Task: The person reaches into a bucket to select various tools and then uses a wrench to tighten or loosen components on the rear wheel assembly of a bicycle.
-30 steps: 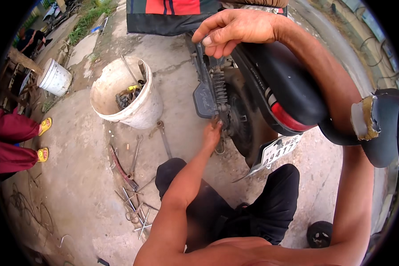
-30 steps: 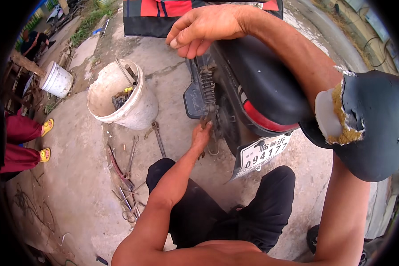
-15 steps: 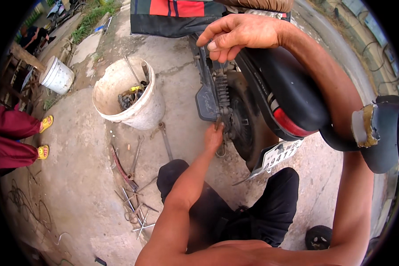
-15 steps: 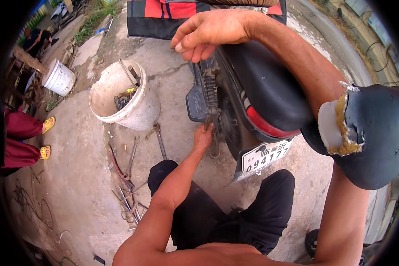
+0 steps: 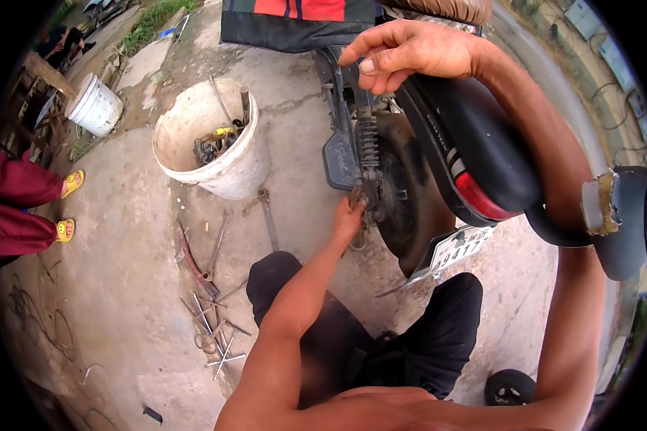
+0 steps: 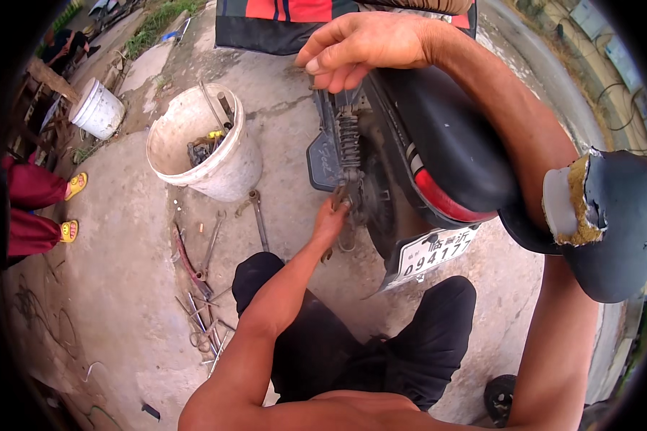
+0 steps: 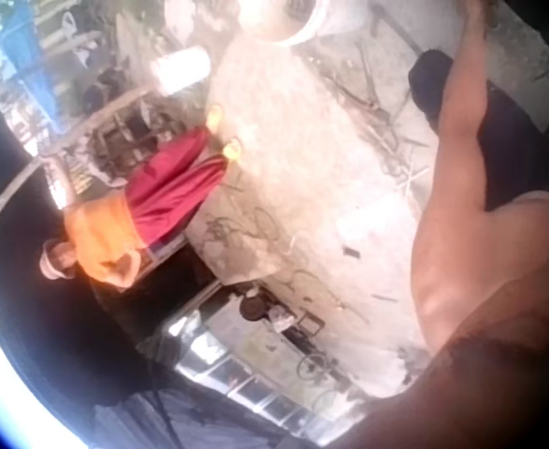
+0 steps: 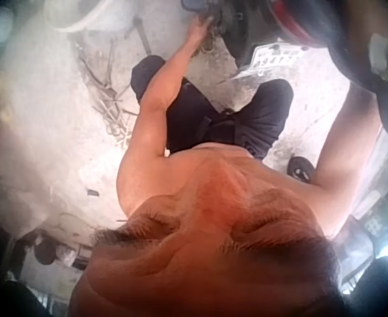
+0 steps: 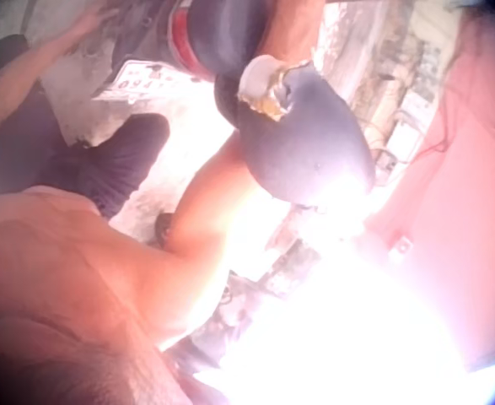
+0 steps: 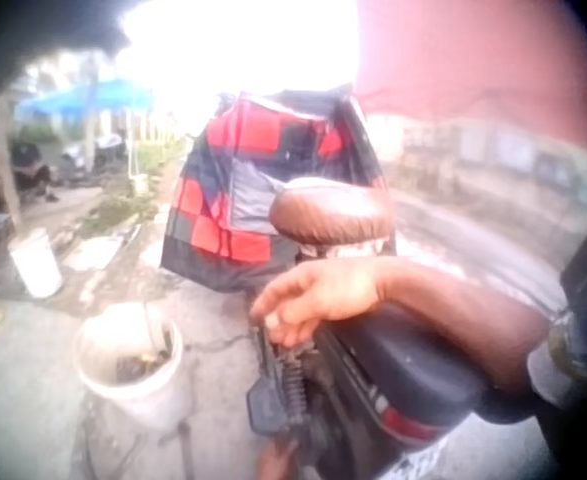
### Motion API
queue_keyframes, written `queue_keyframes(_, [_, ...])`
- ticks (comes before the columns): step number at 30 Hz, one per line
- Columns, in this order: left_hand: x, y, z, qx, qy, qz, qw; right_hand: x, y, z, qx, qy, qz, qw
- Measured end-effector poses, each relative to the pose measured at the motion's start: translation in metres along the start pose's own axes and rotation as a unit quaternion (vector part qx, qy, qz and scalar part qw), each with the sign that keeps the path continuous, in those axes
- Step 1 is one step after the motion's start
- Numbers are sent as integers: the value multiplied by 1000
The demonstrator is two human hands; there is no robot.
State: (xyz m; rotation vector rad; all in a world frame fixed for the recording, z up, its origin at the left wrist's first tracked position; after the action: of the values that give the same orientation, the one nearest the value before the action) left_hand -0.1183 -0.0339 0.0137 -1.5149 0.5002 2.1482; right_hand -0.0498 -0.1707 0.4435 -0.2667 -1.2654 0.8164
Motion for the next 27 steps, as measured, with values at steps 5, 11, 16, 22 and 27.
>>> queue_keyframes(5, [42,-54,4,-53,163,-224,959,8,8,-16,13,-14,-20,1000])
queue_keyframes(11, [32,-29,4,-13,149,-333,931,-1,-11,-1,77,33,-116,990])
queue_keyframes(16, [38,-32,-1,-52,174,-354,918,3,-6,-10,81,30,-120,989])
queue_keyframes(22, [33,-29,-3,-37,131,-343,929,4,-7,-9,70,46,-111,990])
queue_keyframes(27, [25,-19,10,-53,47,-363,929,0,-7,-9,70,44,-125,989])
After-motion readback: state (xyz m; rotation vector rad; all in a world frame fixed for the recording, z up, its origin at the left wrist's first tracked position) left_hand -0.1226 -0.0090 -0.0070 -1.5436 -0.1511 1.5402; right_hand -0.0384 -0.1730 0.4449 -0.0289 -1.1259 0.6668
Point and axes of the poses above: each hand's wrist, its own z-axis away from the middle knuckle, its own y-axis out of the palm, x = y × z, the point moved 2 cm from there along -z, towards the middle knuckle, and after that the axes turned 1 degree about x, right-handed, at the moved point
